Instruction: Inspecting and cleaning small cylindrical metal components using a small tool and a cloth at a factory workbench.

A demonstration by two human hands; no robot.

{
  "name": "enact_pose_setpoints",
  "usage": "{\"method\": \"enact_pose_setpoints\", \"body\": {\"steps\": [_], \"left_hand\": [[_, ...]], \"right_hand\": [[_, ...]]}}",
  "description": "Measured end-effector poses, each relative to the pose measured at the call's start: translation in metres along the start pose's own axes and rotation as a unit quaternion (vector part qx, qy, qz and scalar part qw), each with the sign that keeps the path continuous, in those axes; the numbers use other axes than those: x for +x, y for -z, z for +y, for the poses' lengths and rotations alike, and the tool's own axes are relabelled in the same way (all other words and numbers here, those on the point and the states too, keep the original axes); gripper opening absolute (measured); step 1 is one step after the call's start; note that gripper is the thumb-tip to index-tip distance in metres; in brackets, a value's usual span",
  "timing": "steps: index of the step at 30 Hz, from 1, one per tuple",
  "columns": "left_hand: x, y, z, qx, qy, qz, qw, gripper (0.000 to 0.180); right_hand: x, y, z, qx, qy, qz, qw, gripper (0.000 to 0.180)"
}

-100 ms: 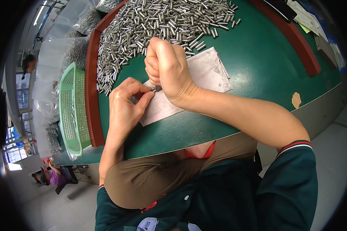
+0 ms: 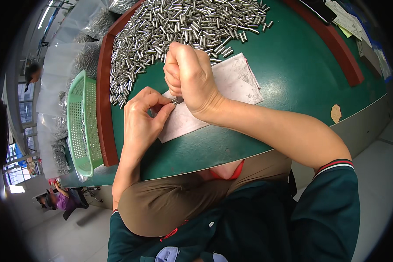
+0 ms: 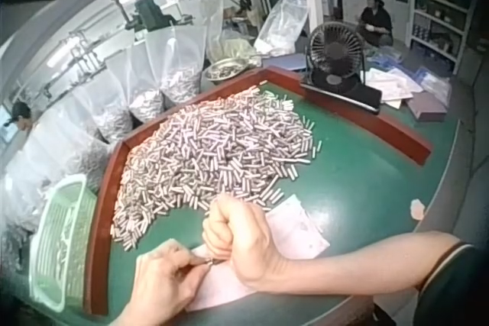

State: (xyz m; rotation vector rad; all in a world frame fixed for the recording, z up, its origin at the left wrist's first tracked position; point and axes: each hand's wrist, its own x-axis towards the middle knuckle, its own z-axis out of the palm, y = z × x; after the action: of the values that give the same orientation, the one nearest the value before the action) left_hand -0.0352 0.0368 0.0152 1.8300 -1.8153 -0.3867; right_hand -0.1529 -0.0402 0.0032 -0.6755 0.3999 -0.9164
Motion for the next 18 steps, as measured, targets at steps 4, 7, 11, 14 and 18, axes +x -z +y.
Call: {"method": "enact_pose_setpoints", "body": {"steps": [4,7,11,14,18], "left_hand": [[0.000,0.000,0.000,0.000,-0.002,0.000,1.000,0.008],[0.000,0.000,0.000,0.004,-0.006,0.001,1.000,0.008],[0.000,0.001,-0.001,-0.002,-0.002,-0.002,1.000,0.008],[0.002,0.000,-0.001,-0.002,0.000,-0.008,1.000,0.008],[0.003,0.003,0.001,0.004,0.006,-0.011,1.000,0.008]], "right_hand": [[-0.002,-0.001,0.000,-0.008,0.008,-0.004,1.000,0.036],[-0.003,-0.002,0.002,-0.009,0.019,-0.007,1.000,0.038],[-0.006,-0.005,0.006,-0.028,0.039,-0.020,0.999,0.040],[-0.008,-0.007,0.007,-0.063,0.058,-0.018,0.996,0.040],[-0.009,-0.009,0.014,-0.110,0.100,-0.020,0.989,0.040]]}}
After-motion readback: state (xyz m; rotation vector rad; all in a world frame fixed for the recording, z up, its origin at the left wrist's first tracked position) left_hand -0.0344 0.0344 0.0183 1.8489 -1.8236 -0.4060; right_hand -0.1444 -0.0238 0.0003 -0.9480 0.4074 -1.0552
